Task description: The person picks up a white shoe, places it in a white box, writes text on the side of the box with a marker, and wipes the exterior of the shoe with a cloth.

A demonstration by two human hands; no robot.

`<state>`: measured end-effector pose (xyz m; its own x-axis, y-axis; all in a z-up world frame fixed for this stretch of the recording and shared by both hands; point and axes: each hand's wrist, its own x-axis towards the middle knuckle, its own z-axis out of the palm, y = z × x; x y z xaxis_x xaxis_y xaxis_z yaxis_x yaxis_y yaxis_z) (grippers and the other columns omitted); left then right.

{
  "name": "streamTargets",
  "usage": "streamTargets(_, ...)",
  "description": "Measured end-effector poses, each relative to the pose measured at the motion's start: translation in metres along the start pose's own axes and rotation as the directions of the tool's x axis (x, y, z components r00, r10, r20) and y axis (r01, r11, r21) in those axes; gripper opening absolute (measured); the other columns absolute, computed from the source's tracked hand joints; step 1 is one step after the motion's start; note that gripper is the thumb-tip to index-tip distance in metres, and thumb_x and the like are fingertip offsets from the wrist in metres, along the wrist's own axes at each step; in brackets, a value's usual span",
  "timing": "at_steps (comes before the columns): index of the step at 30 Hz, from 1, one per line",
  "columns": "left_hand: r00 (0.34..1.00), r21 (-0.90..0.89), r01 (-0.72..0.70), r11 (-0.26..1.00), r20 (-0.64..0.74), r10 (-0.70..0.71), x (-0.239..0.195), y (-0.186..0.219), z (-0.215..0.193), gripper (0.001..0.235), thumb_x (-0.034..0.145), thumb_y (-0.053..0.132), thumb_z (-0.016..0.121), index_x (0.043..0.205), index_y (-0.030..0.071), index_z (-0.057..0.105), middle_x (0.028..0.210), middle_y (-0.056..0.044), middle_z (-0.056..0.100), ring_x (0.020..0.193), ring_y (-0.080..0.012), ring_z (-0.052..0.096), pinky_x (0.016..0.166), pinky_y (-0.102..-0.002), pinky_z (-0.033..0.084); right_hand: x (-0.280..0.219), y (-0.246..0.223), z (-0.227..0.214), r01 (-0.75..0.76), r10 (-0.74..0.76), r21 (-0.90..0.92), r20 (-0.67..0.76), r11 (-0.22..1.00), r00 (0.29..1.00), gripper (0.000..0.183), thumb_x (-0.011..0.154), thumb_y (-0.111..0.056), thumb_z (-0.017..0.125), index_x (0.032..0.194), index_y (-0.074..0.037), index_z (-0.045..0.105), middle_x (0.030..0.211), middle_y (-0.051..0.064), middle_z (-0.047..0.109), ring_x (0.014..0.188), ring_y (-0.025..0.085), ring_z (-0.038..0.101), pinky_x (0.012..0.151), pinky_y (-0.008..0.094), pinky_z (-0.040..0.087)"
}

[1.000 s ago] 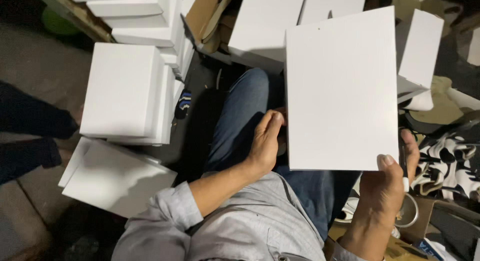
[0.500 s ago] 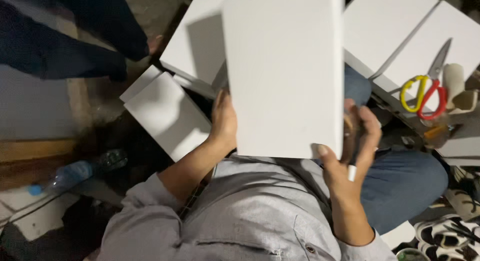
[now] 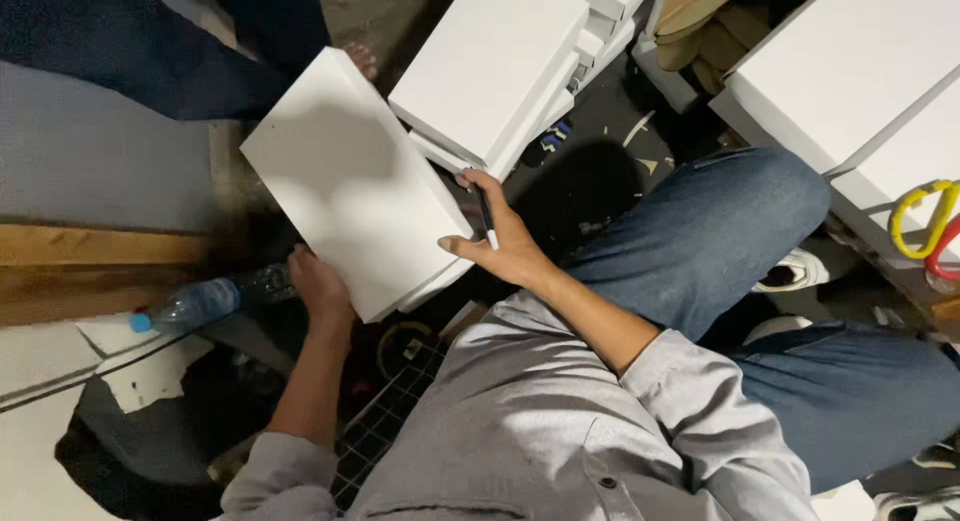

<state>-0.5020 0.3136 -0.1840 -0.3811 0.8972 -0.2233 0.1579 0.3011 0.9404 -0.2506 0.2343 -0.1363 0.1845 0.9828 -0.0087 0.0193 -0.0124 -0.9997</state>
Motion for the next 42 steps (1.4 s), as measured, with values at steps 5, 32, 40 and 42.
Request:
streamTargets(5, 0.978, 0.264, -0.146, 0.953, -0.106, 0.180, 0.056, -0.073, 0.003, 0.036, 0.113, 0.035, 0.038, 0.126, 0.004, 0.049, 0.127, -0.024, 0.053, 0.124, -0.0376, 0.052, 0.112, -0.047, 0.035, -0.009, 0.001, -0.013, -0.114, 0.117, -0.099, 0.028, 0.989, 0.993, 0.090, 0.080, -0.038, 0.084, 0.150, -0.013, 0.035, 0.147, 0.024, 0.049, 0.131, 0.053, 0.050, 0.104, 0.064, 0.044)
streamTargets(32, -0.510, -0.759, -0.545, 0.358, 0.638, 0.576, -0.234, 0.107, 0.207, 0.021, 0.100, 0.032, 0.062, 0.111, 0.018, 0.072, 0.076, 0.001, 0.054, 0.069, -0.0206, 0.057, 0.079, -0.034, 0.043, -0.216, -0.076, -0.126, 0.061, -0.219, -0.222, -0.809, 0.973, 0.546, 0.011, 0.087, -0.007, 0.069, 0.094, -0.001, 0.076, 0.053, 0.007, 0.066, 0.048, 0.013, 0.061, 0.046, 0.024, 0.045)
streamTargets(40, -0.731, -0.884, -0.317, 0.343, 0.458, 0.506, -0.262, 0.138, 0.212, 0.026, 0.104, 0.027, 0.057, 0.088, 0.007, 0.062, 0.074, -0.008, 0.050, 0.065, -0.0311, 0.054, 0.064, -0.041, 0.041, -0.230, -0.067, -0.137, 0.124, -0.184, -0.138, -0.814, 0.983, 0.552, 0.009, 0.087, -0.009, 0.070, 0.088, -0.002, 0.076, 0.051, 0.005, 0.066, 0.042, 0.007, 0.051, 0.039, 0.020, 0.037)
streamTargets(42, -0.782, -0.899, -0.300, 0.321, 0.424, 0.457, -0.263, 0.135, 0.214, 0.016, 0.101, 0.017, 0.061, 0.098, 0.002, 0.065, 0.076, -0.012, 0.058, 0.069, -0.0321, 0.062, 0.062, -0.041, 0.046, -0.238, -0.054, -0.140, 0.213, -0.058, 0.116, -0.742, 0.970, 0.668, 0.020, 0.091, -0.011, 0.071, 0.103, 0.004, 0.066, 0.058, 0.011, 0.069, 0.048, 0.010, 0.058, 0.046, 0.022, 0.048)
